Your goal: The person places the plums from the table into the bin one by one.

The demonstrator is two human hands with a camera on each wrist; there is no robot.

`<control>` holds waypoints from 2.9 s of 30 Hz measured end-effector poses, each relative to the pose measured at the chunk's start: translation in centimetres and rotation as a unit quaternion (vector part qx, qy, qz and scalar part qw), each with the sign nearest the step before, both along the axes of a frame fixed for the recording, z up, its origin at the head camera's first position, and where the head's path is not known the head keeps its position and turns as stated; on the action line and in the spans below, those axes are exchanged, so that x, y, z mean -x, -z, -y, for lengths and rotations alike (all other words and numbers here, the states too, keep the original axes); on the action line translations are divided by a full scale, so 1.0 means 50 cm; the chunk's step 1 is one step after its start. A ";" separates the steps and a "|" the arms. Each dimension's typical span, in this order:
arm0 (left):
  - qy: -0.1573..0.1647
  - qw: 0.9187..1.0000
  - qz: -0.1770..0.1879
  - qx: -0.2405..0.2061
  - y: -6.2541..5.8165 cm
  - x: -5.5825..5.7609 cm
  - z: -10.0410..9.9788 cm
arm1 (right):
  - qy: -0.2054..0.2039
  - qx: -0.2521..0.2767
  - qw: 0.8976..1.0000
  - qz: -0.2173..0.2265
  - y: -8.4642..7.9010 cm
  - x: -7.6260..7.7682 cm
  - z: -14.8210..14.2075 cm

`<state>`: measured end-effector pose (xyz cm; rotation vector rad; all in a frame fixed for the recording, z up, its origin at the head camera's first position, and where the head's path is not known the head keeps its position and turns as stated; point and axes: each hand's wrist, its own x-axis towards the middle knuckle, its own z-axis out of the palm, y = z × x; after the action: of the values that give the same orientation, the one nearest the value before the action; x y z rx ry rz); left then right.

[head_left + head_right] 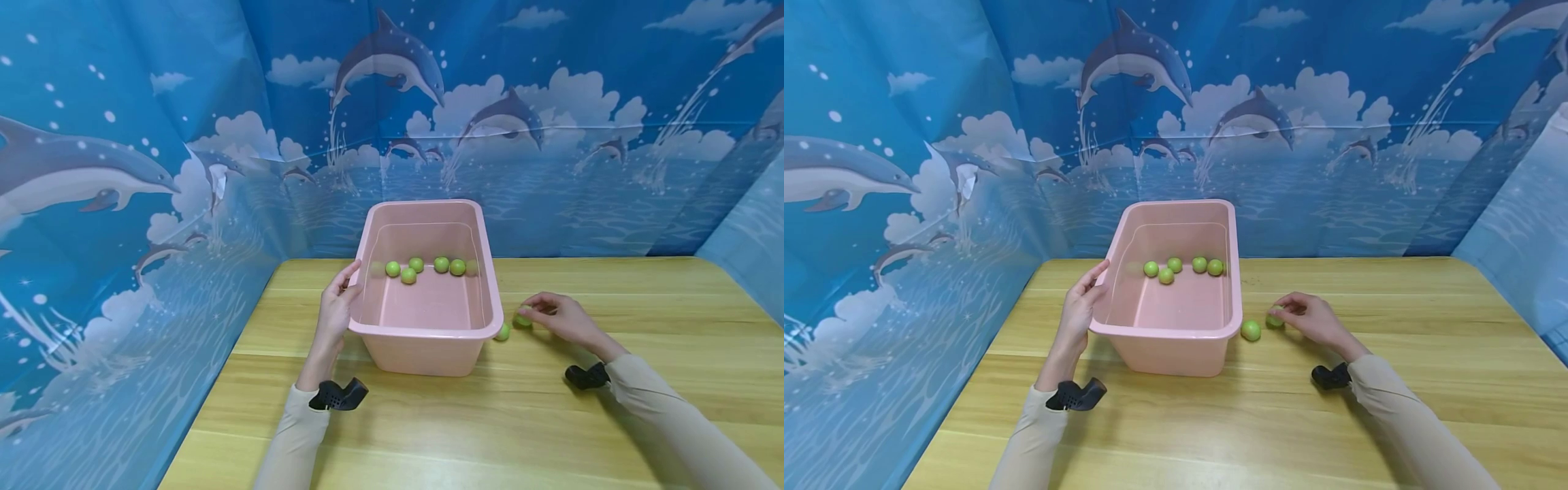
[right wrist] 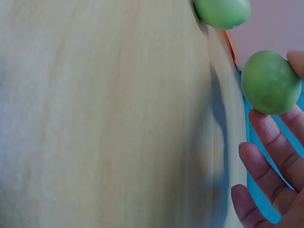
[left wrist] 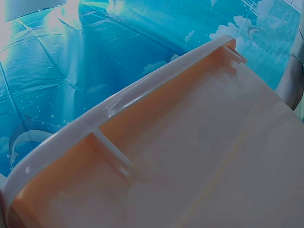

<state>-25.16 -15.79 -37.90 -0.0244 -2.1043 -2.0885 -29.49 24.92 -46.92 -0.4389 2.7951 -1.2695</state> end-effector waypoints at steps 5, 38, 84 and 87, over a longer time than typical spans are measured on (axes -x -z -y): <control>0.002 1.000 0.001 -0.002 0.000 -0.001 0.000 | 0.012 -0.003 1.000 -0.025 -0.003 0.003 -0.003; 0.000 1.000 0.000 -0.007 -0.001 -0.003 -0.003 | 0.072 0.047 0.987 -0.139 -0.143 0.004 0.038; -0.003 1.000 0.008 0.000 -0.007 -0.002 -0.005 | -0.007 0.036 0.975 -0.221 -0.303 0.098 0.153; -0.003 1.000 0.009 0.000 -0.007 -0.002 -0.005 | -0.011 0.034 0.977 -0.212 -0.305 0.104 0.159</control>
<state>-25.05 -15.56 -37.54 -0.0001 -2.1109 -2.0937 -34.68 16.96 -31.67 -0.8354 3.0752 -1.4152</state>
